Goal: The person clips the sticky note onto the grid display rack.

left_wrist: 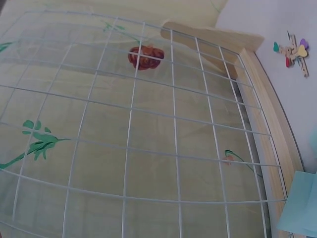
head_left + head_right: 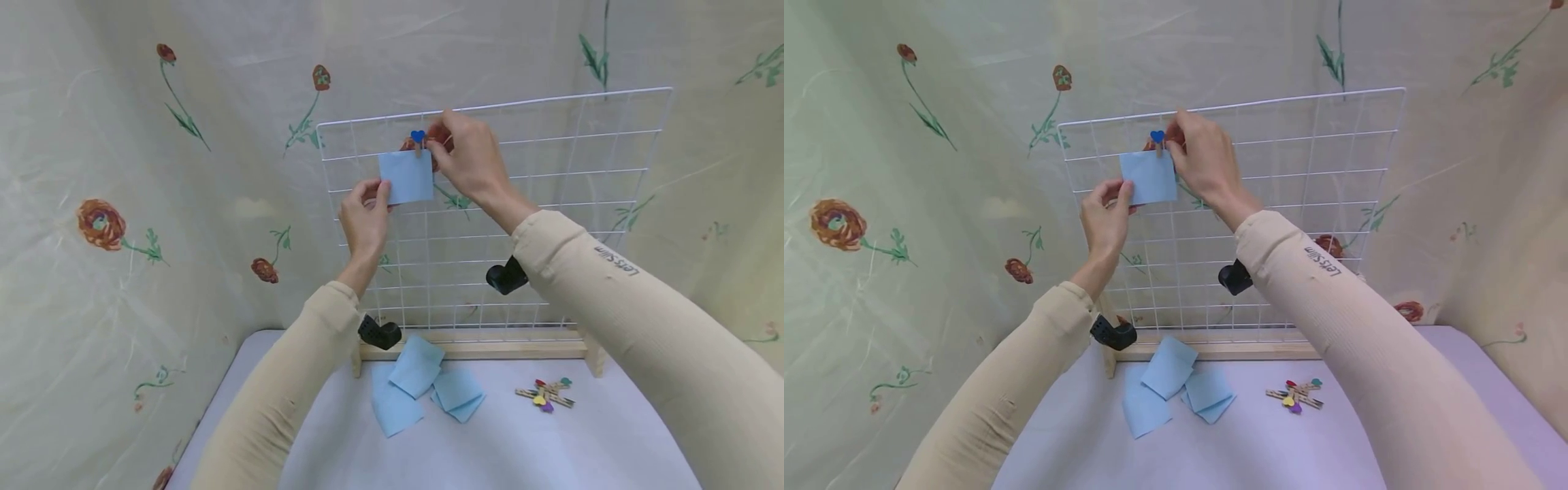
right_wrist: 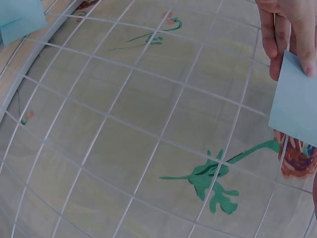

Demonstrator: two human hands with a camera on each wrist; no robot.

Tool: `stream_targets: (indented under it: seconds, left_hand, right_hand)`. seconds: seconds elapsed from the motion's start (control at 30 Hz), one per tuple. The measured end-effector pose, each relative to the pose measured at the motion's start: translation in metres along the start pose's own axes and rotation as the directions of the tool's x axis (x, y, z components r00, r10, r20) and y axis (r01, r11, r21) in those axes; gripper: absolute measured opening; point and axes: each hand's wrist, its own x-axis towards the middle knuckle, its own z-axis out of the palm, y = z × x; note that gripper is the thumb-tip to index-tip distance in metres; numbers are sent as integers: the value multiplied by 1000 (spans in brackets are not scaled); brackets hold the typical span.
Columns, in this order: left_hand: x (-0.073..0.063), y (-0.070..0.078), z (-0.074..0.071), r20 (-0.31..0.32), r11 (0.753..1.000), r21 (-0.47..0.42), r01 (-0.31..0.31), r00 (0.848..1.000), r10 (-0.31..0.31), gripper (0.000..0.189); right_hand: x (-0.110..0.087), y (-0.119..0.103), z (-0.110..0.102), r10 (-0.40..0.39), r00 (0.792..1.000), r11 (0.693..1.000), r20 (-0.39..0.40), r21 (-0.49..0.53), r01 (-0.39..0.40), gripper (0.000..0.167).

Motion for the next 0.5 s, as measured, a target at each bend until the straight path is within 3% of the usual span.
stream_targets:
  seconds: [0.17,0.5]
  left_hand:
    - [-2,-2,-2,17,1000,-5,-3,1000,3,25]
    - [-7,-8,-7,48,998,-15,-55,997,55,29]
  right_hand:
    - [-6,5,-2,8,1000,1000,19,-19,-8,17]
    - [-44,37,-6,27,998,997,64,-73,-22,13]
